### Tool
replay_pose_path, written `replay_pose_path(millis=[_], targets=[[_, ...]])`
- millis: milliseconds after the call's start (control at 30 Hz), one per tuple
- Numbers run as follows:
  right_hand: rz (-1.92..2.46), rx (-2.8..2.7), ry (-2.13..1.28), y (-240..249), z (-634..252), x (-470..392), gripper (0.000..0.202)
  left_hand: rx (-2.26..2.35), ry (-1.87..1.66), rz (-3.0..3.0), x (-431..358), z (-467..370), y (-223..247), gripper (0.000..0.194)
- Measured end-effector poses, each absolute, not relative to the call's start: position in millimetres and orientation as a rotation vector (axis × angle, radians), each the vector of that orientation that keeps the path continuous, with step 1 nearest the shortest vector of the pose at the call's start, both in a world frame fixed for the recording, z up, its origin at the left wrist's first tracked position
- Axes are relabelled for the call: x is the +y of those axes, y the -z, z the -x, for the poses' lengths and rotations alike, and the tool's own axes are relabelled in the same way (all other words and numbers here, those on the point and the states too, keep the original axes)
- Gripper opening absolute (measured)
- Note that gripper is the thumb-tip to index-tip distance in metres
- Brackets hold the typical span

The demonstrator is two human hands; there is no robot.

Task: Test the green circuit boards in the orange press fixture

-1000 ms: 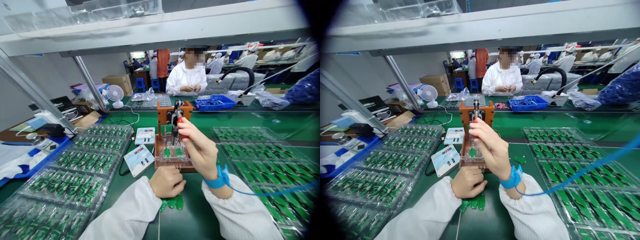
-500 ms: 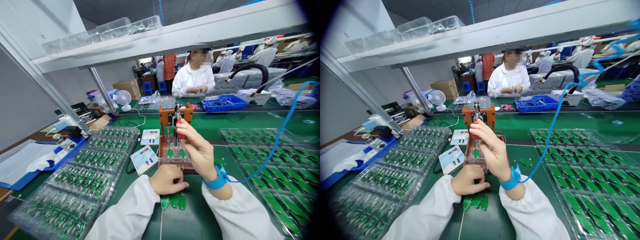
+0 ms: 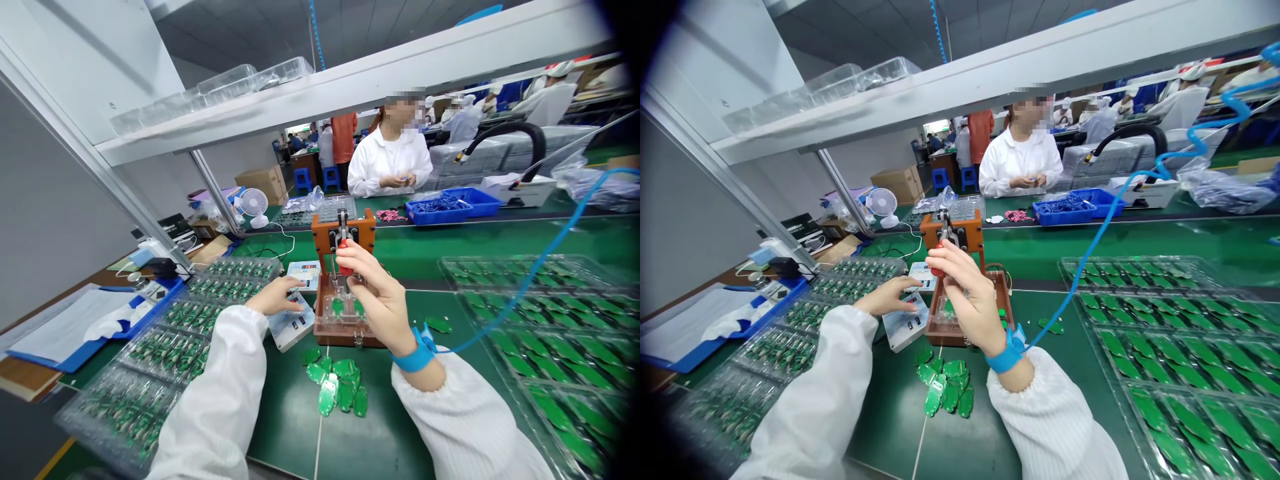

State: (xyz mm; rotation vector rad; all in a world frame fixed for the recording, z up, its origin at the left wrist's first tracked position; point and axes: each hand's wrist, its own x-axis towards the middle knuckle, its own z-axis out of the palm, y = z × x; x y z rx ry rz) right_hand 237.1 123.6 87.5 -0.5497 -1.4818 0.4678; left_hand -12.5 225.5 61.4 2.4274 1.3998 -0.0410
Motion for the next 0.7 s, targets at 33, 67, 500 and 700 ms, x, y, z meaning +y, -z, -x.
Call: replay_pose_path(millis=[33, 67, 500, 700], targets=[[0.549, -1.482, -0.47, -87.6, -236.9, 123.7, 0.047, 1.442, 0.124, -2.451, 234.7, 14.2, -57.8, 0.081], [0.545, -1.482, -0.471, -87.8, -236.8, 123.8, 0.047, 1.456, 0.187, -2.458, 242.0, 14.4, -53.8, 0.094], [0.538, -1.493, -0.45, -90.5, -237.1, 124.2, 0.056, 1.414, 0.622, -2.53, 262.3, 6.8, -36.7, 0.116], [0.53, -1.486, -0.45, -89.3, -236.4, 123.8, 0.052, 1.428, 0.648, -2.477, 261.2, 3.6, -40.1, 0.119]])
